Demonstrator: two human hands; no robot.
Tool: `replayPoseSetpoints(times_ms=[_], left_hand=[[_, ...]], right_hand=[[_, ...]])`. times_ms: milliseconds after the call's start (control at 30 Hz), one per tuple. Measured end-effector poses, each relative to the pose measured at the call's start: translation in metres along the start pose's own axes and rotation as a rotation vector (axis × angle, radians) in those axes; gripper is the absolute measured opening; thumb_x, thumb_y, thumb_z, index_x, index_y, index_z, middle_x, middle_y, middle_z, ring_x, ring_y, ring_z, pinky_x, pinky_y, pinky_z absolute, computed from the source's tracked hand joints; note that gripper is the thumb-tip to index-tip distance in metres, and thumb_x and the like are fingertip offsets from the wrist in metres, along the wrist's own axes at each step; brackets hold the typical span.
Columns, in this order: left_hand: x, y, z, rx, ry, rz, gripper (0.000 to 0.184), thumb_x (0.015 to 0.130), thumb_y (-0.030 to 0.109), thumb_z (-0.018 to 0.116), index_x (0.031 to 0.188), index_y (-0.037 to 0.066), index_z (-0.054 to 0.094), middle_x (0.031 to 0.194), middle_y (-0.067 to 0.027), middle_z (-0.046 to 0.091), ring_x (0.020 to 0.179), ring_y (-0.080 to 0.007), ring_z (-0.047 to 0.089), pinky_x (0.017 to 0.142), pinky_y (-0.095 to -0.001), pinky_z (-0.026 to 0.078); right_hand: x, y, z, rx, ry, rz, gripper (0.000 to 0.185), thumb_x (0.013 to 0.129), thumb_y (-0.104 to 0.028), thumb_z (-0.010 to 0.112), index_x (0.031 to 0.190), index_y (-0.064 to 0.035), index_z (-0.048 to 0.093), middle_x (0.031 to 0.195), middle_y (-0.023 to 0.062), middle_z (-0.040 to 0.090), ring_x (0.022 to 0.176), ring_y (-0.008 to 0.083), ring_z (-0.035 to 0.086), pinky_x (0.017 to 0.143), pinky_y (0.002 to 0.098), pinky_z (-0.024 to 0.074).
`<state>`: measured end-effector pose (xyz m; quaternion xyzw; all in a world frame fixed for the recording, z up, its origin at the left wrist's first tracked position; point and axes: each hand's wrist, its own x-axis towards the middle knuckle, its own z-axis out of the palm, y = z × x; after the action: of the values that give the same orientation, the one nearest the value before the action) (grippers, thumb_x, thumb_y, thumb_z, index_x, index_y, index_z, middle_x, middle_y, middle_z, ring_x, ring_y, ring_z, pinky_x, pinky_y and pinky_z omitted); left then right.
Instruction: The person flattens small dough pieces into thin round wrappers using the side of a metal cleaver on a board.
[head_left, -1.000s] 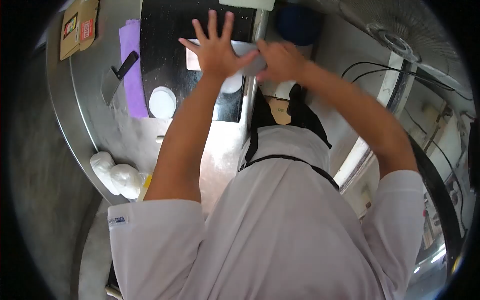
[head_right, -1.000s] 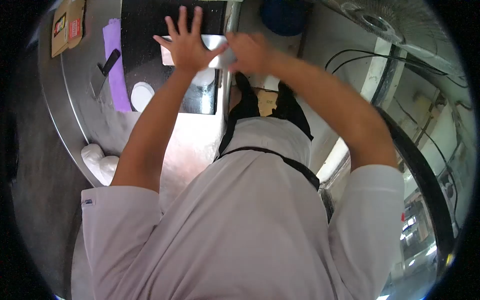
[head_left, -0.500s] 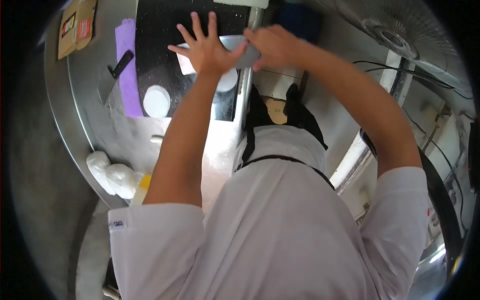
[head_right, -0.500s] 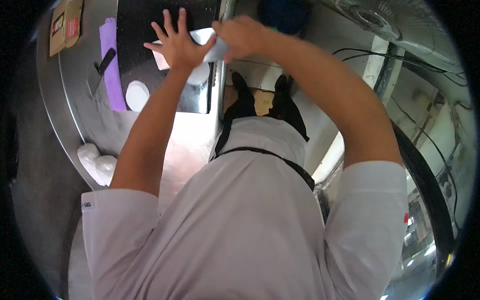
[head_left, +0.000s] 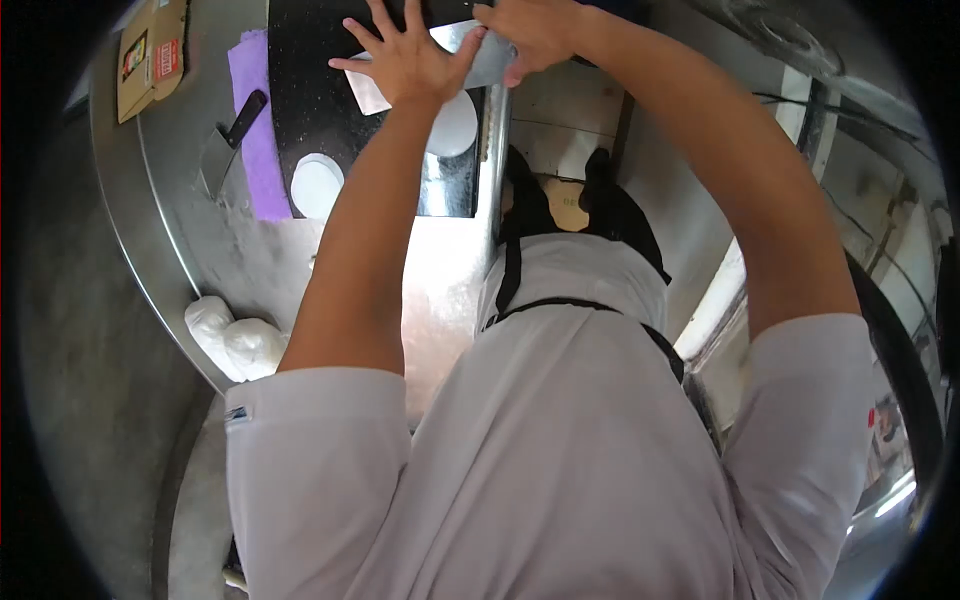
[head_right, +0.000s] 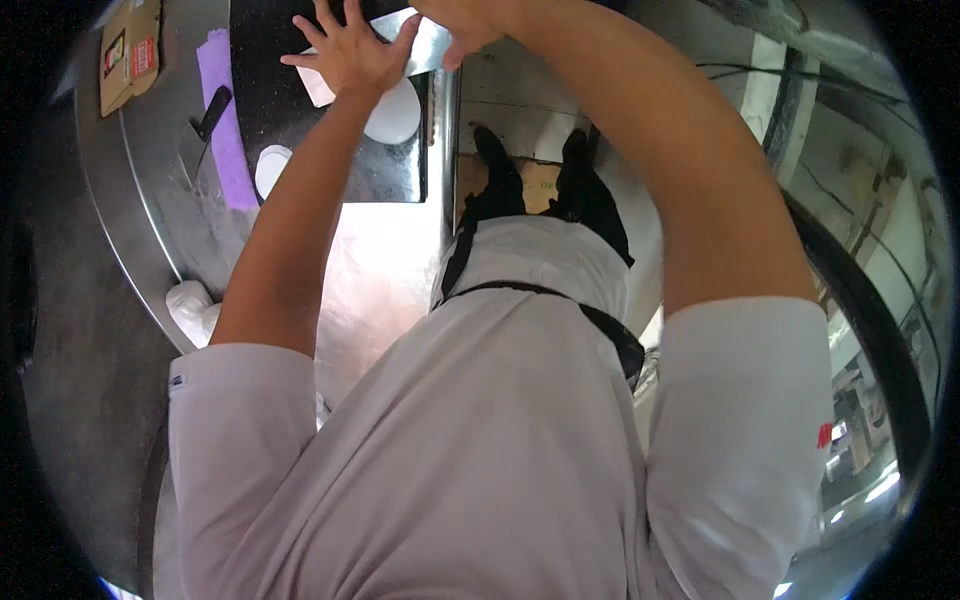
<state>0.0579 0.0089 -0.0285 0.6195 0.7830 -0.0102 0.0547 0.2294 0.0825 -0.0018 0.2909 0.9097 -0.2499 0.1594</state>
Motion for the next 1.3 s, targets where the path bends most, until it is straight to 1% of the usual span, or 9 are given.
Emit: replayPoseSetpoints(times_ms=[100,267,333,400,467,533,900,967,1300], left_hand=[[-0.011,-0.004,0.013,-0.033,0.029,0.083,0.112,0.077,0.080,0.063,0.164,0.020,0.028,0.172,-0.0178,0.013,0.156,-0.0514,0.007,0.112,-0.0834,0.006],[-0.006,-0.006,0.021,0.034,-0.023,0.153,0.113,0.076,0.081,0.062,0.164,0.019,0.028,0.172,-0.0183,0.014,0.156,-0.0517,0.008,0.109,-0.0866,0.005],[-0.001,0.001,0.010,0.002,0.080,0.097,0.111,0.076,0.079,0.065,0.164,0.019,0.029,0.172,-0.0176,0.015,0.156,-0.0508,0.010,0.110,-0.0858,0.006],[0.005,0.009,0.001,0.063,0.038,0.052,0.108,0.077,0.072,0.069,0.163,0.021,0.030,0.172,-0.0177,0.016,0.156,-0.0480,0.012,0.113,-0.0827,0.009],[0.021,-0.040,0.060,-0.084,0.209,0.380,0.114,0.073,0.090,0.058,0.164,0.027,0.029,0.171,-0.0205,0.016,0.153,-0.0589,0.006,0.104,-0.0893,0.006],[0.006,-0.040,0.056,-0.053,0.140,0.462,0.116,0.074,0.091,0.057,0.165,0.027,0.027,0.171,-0.0223,0.014,0.153,-0.0577,0.006,0.106,-0.0882,0.008],[0.019,-0.040,0.046,-0.040,0.160,0.528,0.116,0.074,0.089,0.059,0.165,0.026,0.025,0.171,-0.0252,0.008,0.153,-0.0566,0.009,0.104,-0.0890,0.010],[-0.017,-0.040,0.045,-0.045,0.109,0.534,0.116,0.073,0.088,0.061,0.165,0.027,0.028,0.172,-0.0221,0.009,0.154,-0.0558,0.009,0.104,-0.0891,0.009],[0.045,-0.048,0.028,-0.033,0.124,0.705,0.112,0.075,0.075,0.071,0.166,0.033,0.021,0.173,-0.0151,0.011,0.157,-0.0466,0.012,0.108,-0.0850,0.012]], right_hand=[[-0.006,0.003,0.050,0.344,0.107,-0.116,0.078,0.068,-0.040,0.093,0.121,0.0005,0.053,0.096,0.0240,0.071,0.097,0.0434,0.070,0.086,0.0494,0.0553],[0.000,0.014,0.058,0.258,0.075,0.012,0.081,0.067,-0.042,0.094,0.122,0.0024,0.054,0.100,0.0239,0.071,0.099,0.0432,0.070,0.088,0.0482,0.0552],[0.016,0.036,0.067,0.216,0.268,-0.219,0.082,0.068,-0.043,0.093,0.124,0.0036,0.055,0.104,0.0246,0.071,0.102,0.0418,0.071,0.089,0.0480,0.0556],[0.001,0.015,0.024,0.165,0.188,-0.116,0.067,0.071,-0.042,0.089,0.120,-0.0023,0.064,0.101,0.0203,0.073,0.093,0.0394,0.070,0.088,0.0467,0.0551],[0.006,0.017,0.061,0.207,0.224,-0.096,0.078,0.069,-0.043,0.092,0.124,0.0011,0.059,0.104,0.0224,0.073,0.102,0.0401,0.071,0.090,0.0475,0.0558],[-0.027,-0.019,0.064,0.326,0.193,0.066,0.081,0.068,-0.043,0.093,0.126,0.0015,0.059,0.105,0.0221,0.073,0.105,0.0400,0.071,0.091,0.0476,0.0564],[0.014,0.001,0.093,0.271,0.343,0.043,0.081,0.065,-0.041,0.094,0.121,0.0057,0.059,0.103,0.0233,0.072,0.101,0.0388,0.072,0.087,0.0468,0.0573],[-0.007,-0.014,0.120,0.420,0.270,-0.198,0.085,0.064,-0.044,0.095,0.122,0.0064,0.059,0.102,0.0235,0.072,0.098,0.0401,0.072,0.086,0.0476,0.0577],[-0.003,-0.024,0.072,0.431,0.329,0.116,0.079,0.069,-0.048,0.091,0.118,0.0052,0.058,0.107,0.0262,0.069,0.105,0.0436,0.069,0.088,0.0484,0.0564]])
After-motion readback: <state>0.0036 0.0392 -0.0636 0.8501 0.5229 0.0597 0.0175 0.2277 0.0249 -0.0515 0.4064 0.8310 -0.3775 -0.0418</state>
